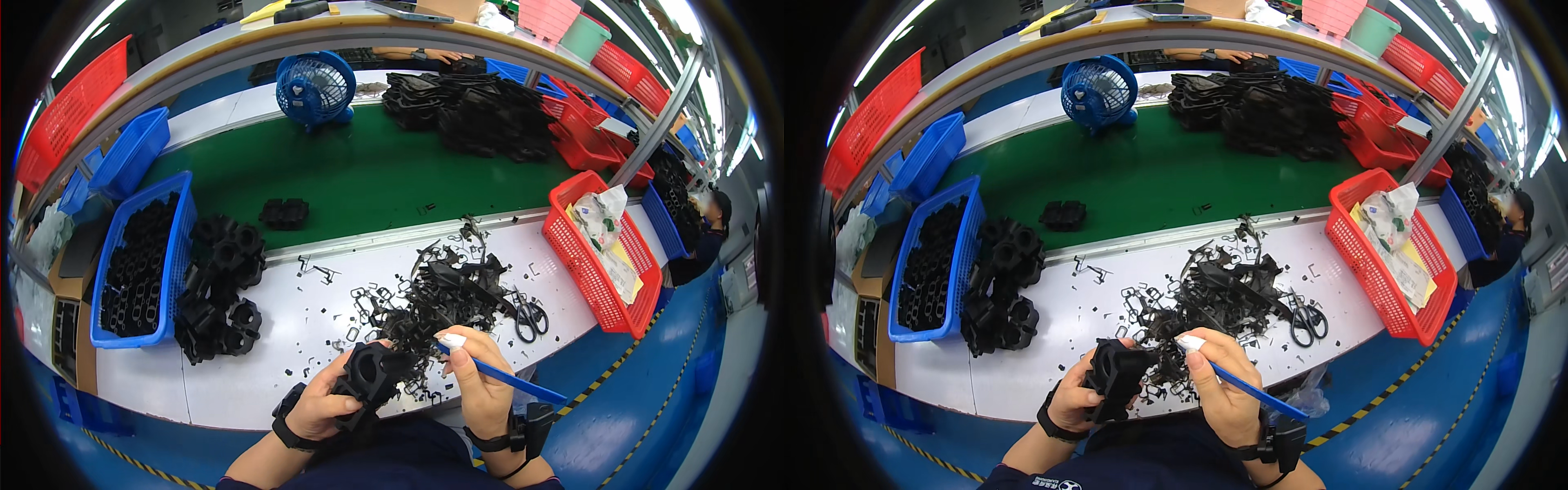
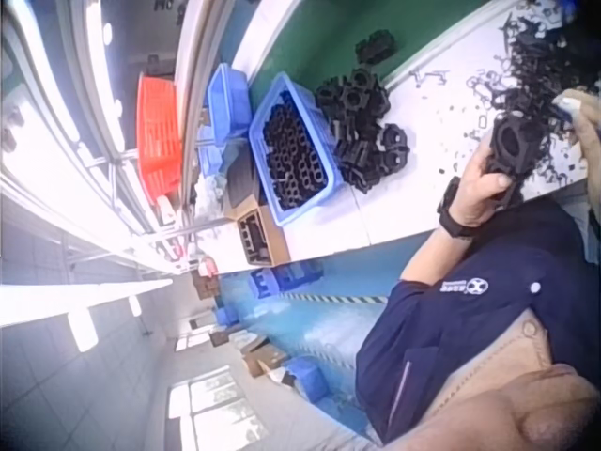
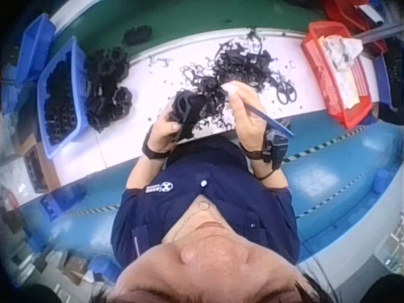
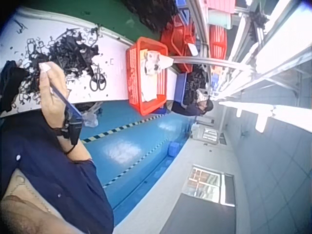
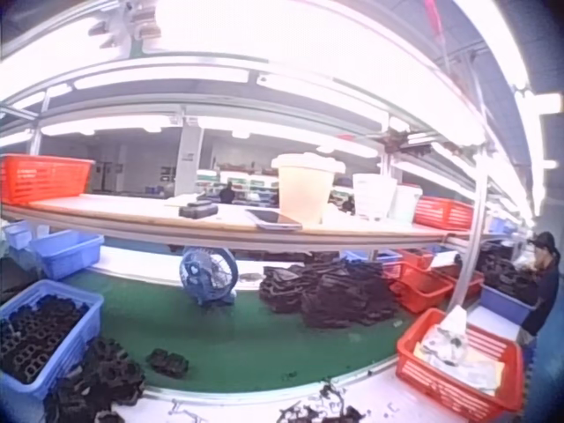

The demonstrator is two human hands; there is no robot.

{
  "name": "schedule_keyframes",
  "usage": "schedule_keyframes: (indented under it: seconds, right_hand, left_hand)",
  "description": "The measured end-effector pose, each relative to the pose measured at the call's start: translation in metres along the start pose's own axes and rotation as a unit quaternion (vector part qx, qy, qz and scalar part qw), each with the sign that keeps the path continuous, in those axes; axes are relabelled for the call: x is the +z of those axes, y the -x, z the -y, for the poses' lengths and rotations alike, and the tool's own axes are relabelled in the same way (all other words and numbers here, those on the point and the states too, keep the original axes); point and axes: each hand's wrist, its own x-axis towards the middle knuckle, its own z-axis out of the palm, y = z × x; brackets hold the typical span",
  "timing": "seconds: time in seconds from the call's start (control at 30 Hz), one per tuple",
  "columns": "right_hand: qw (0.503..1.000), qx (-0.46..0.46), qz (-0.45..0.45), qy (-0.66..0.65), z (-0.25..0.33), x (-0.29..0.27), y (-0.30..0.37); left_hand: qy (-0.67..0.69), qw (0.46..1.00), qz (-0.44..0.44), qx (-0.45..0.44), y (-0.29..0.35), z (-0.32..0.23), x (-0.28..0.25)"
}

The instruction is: The recorder uses a scraping tool to remove excess plastic flash from black plastic components at an industrial workbench.

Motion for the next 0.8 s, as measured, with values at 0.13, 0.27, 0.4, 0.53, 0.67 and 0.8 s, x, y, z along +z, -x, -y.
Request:
schedule_keyframes:
  seconds: [0.13,0.27,0.4,0.53,0.67,0.8]
  right_hand:
    - [0.998,-0.028,0.041,0.028,-0.008,-0.004,-0.001]
    - [0.996,0.073,0.043,0.014,-0.011,-0.006,-0.005]
    - [0.996,0.07,0.049,-0.036,-0.014,-0.003,-0.005]
    - [0.997,0.031,0.064,0.017,-0.018,-0.005,-0.005]
    - [0.948,-0.189,0.035,0.254,-0.033,-0.015,-0.015]
    - [0.995,0.077,-0.012,-0.062,-0.014,-0.004,0.0]
  left_hand:
    - [-0.066,0.996,-0.023,0.048,-0.005,-0.004,0.008]
    - [-0.146,0.984,-0.068,0.078,-0.006,-0.008,0.009]
    - [-0.207,0.972,-0.055,0.101,-0.009,-0.007,-0.001]
    - [-0.207,0.973,-0.047,0.092,-0.005,-0.011,0.002]
    - [-0.232,0.962,-0.033,0.142,-0.003,-0.008,-0.004]
    - [-0.318,0.932,-0.052,0.164,-0.003,-0.005,-0.013]
